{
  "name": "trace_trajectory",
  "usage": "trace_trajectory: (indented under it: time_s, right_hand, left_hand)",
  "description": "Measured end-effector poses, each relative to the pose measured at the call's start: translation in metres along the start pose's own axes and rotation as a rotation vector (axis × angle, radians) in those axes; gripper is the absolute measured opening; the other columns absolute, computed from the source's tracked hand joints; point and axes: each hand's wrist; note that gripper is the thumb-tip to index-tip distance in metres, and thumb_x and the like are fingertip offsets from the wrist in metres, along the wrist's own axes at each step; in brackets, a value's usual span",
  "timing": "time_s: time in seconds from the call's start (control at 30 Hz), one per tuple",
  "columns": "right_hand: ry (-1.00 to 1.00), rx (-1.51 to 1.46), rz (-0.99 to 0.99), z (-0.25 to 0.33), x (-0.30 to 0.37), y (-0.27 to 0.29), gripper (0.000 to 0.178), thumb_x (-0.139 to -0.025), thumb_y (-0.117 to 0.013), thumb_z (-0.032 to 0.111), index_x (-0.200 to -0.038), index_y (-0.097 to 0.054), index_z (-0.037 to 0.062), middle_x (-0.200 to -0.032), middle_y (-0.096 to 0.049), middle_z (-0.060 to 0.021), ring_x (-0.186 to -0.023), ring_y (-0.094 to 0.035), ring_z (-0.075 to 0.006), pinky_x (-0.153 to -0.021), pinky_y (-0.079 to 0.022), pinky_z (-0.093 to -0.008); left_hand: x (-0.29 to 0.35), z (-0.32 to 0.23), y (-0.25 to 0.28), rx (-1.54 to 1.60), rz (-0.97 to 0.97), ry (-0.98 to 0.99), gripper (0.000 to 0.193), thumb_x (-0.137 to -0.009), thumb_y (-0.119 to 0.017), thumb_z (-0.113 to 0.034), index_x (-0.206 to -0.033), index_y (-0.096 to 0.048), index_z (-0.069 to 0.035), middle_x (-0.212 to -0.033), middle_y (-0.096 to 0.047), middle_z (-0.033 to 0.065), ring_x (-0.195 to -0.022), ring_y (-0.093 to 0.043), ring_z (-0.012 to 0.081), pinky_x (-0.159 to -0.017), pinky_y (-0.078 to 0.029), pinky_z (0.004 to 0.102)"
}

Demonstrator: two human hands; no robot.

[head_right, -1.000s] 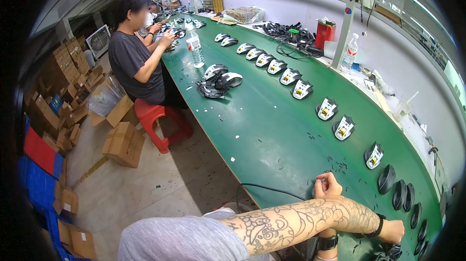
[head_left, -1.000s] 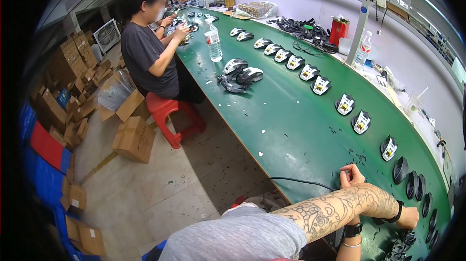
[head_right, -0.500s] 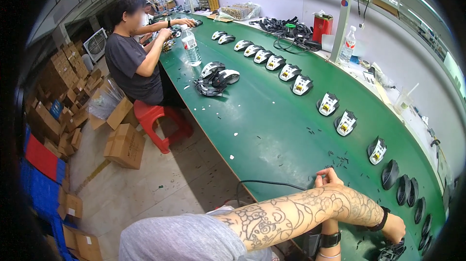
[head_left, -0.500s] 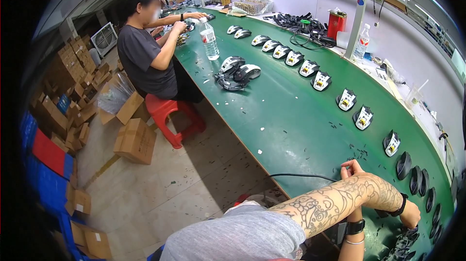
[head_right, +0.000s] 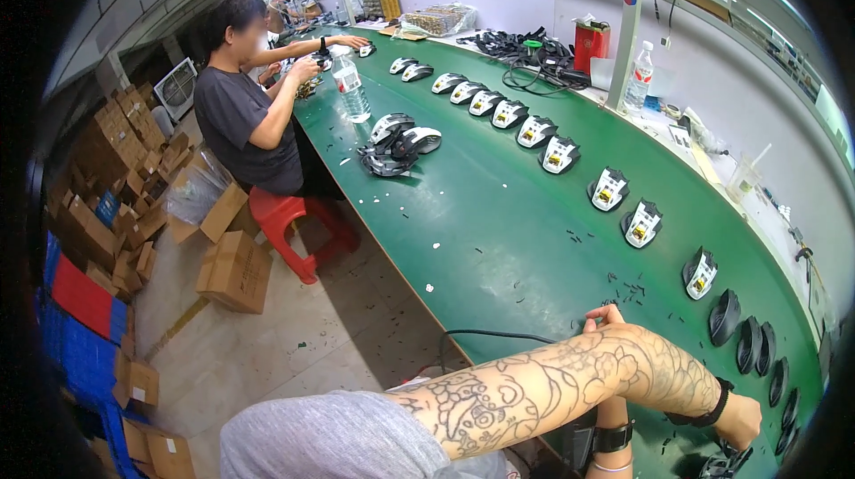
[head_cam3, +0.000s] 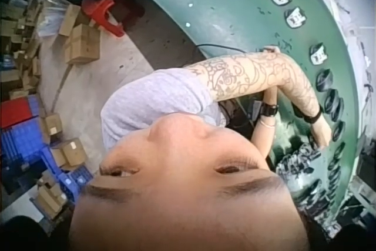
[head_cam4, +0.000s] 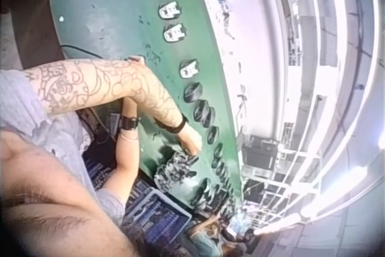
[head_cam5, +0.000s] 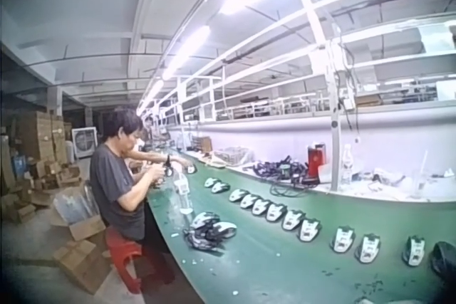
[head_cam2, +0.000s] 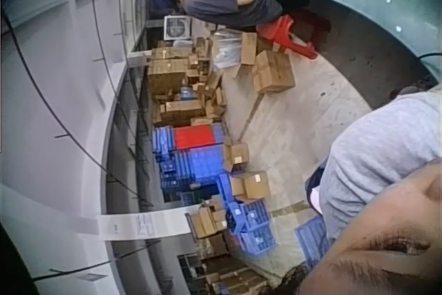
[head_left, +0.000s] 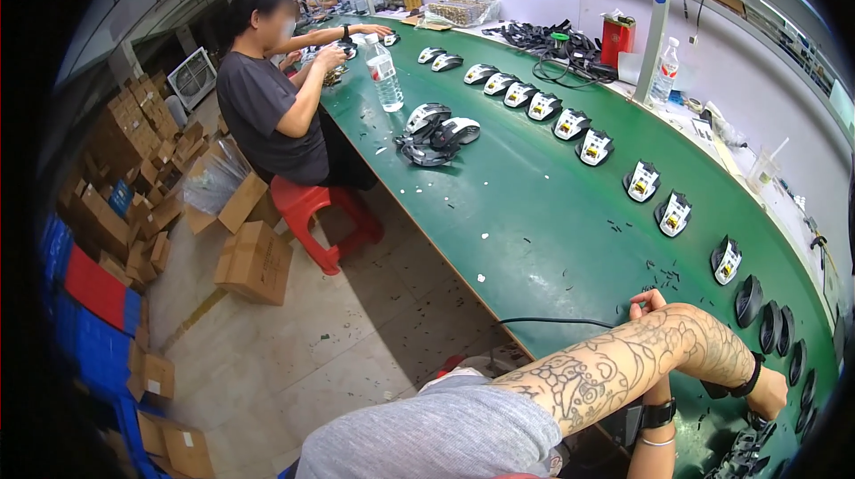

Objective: Assembling the shell and internal components of computer mice on a production line.

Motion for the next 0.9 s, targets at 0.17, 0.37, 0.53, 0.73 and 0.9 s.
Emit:
trace_trajectory:
  time_s: [0.17, 0.37, 0.53, 0.73, 0.9]
  right_hand:
    - [-0.015, 0.015, -0.048, -0.019, -0.003, -0.002, 0.01, -0.081, -0.057, 0.011, -0.078, -0.05, 0.0044, -0.061, -0.042, 0.0031, -0.055, -0.034, -0.0063, -0.05, -0.03, -0.0229]
    - [0.076, -0.014, -0.129, -0.055, 0.015, 0.016, 0.009, -0.081, -0.057, 0.01, -0.079, -0.05, 0.0038, -0.062, -0.042, 0.0027, -0.056, -0.036, -0.0069, -0.051, -0.031, -0.0228]
    - [0.152, -0.033, -0.216, -0.065, 0.021, 0.018, 0.008, -0.082, -0.056, 0.009, -0.081, -0.05, 0.0034, -0.063, -0.042, 0.0025, -0.057, -0.036, -0.0075, -0.052, -0.031, -0.0228]
    - [0.243, -0.056, -0.296, -0.099, 0.053, 0.023, 0.008, -0.082, -0.056, 0.009, -0.082, -0.051, 0.0029, -0.063, -0.042, 0.0022, -0.058, -0.038, -0.0081, -0.052, -0.032, -0.0227]
    - [0.31, -0.063, -0.399, -0.133, 0.077, 0.046, 0.008, -0.083, -0.056, 0.008, -0.083, -0.051, 0.0024, -0.064, -0.042, 0.0019, -0.059, -0.039, -0.0086, -0.053, -0.033, -0.0226]
  left_hand:
    - [0.003, 0.001, 0.01, 0.096, 0.04, 0.084, 0.011, -0.063, -0.058, -0.012, -0.067, -0.064, -0.004, -0.07, -0.063, 0.0133, -0.068, -0.061, 0.032, -0.058, -0.049, 0.0406]
    - [0.013, 0.002, 0.005, 0.155, 0.012, -0.07, 0.009, -0.066, -0.057, -0.014, -0.07, -0.063, -0.009, -0.071, -0.063, 0.0118, -0.069, -0.06, 0.0336, -0.058, -0.048, 0.0429]
    - [0.009, -0.005, 0.015, 0.044, -0.005, -0.108, 0.008, -0.067, -0.056, -0.018, -0.067, -0.062, -0.012, -0.068, -0.062, 0.0096, -0.068, -0.06, 0.0327, -0.057, -0.046, 0.0431]
    - [0.007, 0.004, 0.006, 0.149, -0.112, 0.013, 0.012, -0.059, -0.062, -0.018, -0.064, -0.06, -0.008, -0.067, -0.06, 0.014, -0.068, -0.059, 0.0331, -0.057, -0.045, 0.0437]
    - [0.002, 0.003, 0.008, 0.409, -0.31, 0.125, 0.023, -0.049, -0.065, -0.007, -0.069, -0.056, -0.002, -0.077, -0.054, 0.0171, -0.076, -0.054, 0.0353, -0.064, -0.044, 0.0413]
Point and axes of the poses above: each hand's wrist, its own x-axis away from the middle knuckle, its own y-axis out of the back of the hand, z = x × y
